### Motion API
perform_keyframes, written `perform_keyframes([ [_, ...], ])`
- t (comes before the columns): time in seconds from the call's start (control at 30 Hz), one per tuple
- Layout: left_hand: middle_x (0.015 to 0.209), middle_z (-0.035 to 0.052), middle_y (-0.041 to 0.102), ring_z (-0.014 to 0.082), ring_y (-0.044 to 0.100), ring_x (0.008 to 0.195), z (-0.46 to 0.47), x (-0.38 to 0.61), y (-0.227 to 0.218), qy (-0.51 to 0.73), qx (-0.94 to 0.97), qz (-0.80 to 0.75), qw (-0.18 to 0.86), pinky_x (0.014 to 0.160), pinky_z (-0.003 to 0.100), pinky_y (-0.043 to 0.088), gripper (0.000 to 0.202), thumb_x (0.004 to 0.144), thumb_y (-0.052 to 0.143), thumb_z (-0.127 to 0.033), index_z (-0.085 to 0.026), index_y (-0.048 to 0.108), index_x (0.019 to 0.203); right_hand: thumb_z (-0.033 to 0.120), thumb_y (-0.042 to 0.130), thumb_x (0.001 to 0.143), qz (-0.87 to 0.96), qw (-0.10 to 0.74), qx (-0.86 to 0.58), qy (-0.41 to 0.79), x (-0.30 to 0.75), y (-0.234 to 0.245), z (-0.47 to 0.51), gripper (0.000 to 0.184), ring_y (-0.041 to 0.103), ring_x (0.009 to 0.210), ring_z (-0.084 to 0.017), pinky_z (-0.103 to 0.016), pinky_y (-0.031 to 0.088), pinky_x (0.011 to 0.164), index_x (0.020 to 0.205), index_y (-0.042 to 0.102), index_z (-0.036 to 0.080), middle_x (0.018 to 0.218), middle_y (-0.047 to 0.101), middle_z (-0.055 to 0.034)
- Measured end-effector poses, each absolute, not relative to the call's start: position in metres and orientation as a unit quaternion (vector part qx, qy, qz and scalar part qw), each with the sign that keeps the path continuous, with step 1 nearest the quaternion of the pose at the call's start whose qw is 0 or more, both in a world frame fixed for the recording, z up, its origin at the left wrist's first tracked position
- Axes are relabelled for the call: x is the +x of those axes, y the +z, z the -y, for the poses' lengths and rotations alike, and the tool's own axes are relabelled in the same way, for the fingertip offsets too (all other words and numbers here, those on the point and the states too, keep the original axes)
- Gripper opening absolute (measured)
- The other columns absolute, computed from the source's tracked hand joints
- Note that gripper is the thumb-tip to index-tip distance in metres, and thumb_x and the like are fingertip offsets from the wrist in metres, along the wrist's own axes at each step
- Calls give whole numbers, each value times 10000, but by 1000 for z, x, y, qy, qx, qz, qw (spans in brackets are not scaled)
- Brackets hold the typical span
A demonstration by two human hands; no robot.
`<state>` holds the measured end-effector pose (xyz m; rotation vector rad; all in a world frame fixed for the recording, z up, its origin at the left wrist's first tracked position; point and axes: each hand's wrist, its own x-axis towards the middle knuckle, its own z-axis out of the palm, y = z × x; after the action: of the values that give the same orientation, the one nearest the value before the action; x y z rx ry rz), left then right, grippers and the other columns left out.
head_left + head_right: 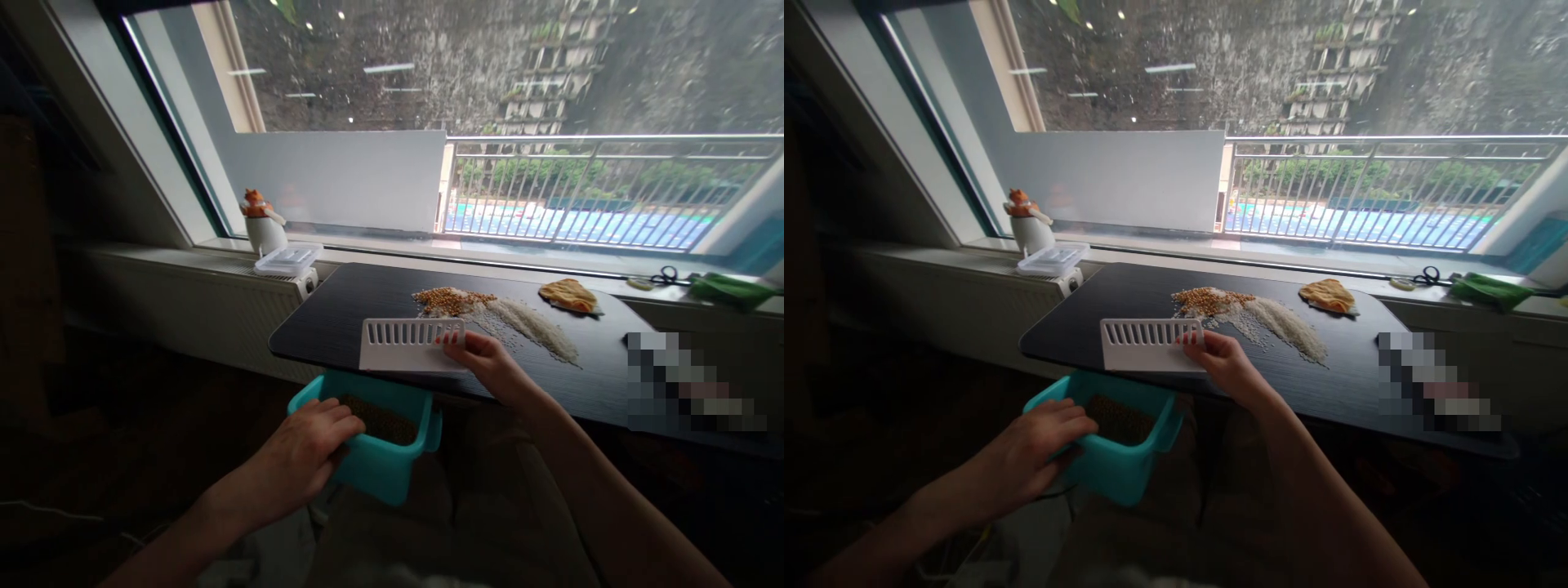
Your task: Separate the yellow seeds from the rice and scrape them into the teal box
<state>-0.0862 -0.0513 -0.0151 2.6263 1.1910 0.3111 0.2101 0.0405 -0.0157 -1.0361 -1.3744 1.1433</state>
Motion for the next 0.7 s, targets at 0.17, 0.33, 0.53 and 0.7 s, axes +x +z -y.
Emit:
perform_keyframes([
  [0.17, 950, 29, 658, 227, 584, 904, 52, -76, -17, 100, 901, -403, 126, 802, 357, 418, 219, 872, 518, -30, -209, 615, 952, 593, 857, 613, 600, 485, -439, 460, 251, -2, -23, 427, 714, 902, -286, -443, 556, 880, 847, 821, 237, 931, 794, -64],
  [0.33, 984, 16, 655, 209, 583, 948, 48, -43, -15, 97, 906, -369, 183, 870, 363, 422, 222, 889, 515, -30, -219, 599, 971, 474, 913, 567, 496, 641, -479, 336, 305, 16, -41, 336, 701, 863, -238, -451, 550, 912, 820, 813, 278, 877, 775, -28],
  [0.53, 1002, 0, 652, 203, 587, 987, 43, -13, -12, 70, 902, -361, 225, 961, 389, 420, 321, 825, 506, 30, -236, 591, 983, 419, 846, 619, 520, 666, -465, 265, 326, 29, -99, 232, 648, 804, -182, -433, 542, 868, 743, 744, 251, 811, 712, -12],
  [0.7, 912, 18, 661, 220, 584, 891, 30, -6, -35, 89, 924, -328, 176, 834, 348, 454, 171, 869, 554, -87, -244, 584, 932, 411, 787, 662, 608, 592, -465, 251, 310, 19, -172, 222, 620, 825, -174, -391, 519, 846, 683, 676, 220, 781, 687, -10],
])
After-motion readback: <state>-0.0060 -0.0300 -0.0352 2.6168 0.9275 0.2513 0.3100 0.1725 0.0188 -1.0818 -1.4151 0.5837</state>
